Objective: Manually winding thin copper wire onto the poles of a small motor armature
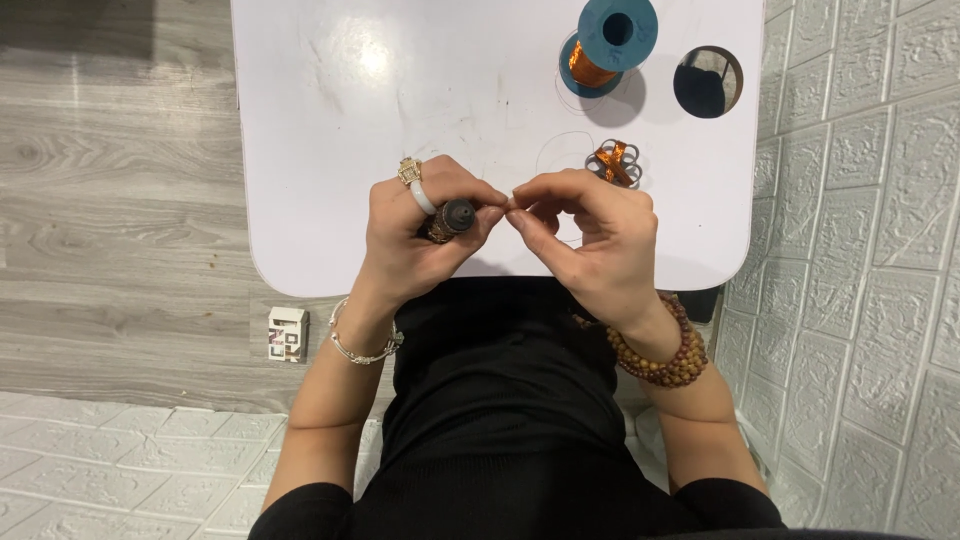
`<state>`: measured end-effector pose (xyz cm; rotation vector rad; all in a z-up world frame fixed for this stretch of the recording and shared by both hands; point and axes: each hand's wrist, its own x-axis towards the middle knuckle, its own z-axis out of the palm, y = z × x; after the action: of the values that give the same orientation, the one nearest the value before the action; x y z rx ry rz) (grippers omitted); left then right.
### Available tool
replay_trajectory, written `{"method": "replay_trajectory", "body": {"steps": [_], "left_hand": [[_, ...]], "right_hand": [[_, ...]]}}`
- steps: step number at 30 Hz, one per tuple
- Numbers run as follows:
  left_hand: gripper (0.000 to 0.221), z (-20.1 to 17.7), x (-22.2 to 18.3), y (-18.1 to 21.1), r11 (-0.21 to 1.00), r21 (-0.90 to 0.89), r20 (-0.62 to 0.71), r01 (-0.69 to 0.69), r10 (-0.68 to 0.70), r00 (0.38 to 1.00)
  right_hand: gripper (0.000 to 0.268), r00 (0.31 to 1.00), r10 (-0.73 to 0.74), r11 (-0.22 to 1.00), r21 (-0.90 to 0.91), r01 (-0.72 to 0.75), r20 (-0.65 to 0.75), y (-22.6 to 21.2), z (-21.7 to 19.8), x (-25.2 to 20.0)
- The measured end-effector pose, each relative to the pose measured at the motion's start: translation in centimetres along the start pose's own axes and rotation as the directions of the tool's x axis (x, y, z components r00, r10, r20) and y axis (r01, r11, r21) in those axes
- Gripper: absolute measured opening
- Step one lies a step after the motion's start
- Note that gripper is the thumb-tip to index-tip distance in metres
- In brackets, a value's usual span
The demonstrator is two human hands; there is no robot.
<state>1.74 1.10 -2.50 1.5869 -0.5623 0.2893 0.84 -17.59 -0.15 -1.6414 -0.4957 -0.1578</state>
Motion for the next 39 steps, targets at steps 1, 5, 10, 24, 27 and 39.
{"method": "replay_trajectory", "body": {"steps": [1,5,10,24,27,39], "left_hand": [[0.007,0.0,0.0,0.0,1.000,0.001,0.005,-0.014,0.014,1.000],[0.007,0.1,-0.3,-0.7,0.998,0.029,-0.001,-0.051,0.051,0.999],[0.008,0.5,-0.7,-0.9,0.990,0.103,-0.033,-0.094,0.098,0.995],[0.005,-1.2,-1.7,-1.1,0.973,0.163,-0.127,-0.160,0.182,0.975],[0.007,-1.9,-1.3,-0.4,0.976,0.175,-0.166,-0.131,0.160,0.973],[0.003,1.0,-0.8,1.0,0.995,0.088,-0.150,0.053,-0.039,0.988]], "right_hand": [[0.018,1.000,-0.023,0.999,-0.029,0.023,0.007,0.0,0.0,0.0],[0.018,0.996,-0.091,0.990,-0.110,0.092,0.012,0.0,0.2,0.1],[0.012,0.970,-0.242,0.929,-0.286,0.235,0.009,-0.1,0.9,0.2],[0.010,0.920,-0.371,0.833,-0.393,0.390,0.128,2.9,0.0,-0.3],[0.007,0.935,-0.329,0.848,-0.395,0.353,0.129,4.8,-1.4,-1.3],[0.028,0.905,-0.424,0.832,-0.377,0.407,0.041,1.0,0.8,-0.3]]}}
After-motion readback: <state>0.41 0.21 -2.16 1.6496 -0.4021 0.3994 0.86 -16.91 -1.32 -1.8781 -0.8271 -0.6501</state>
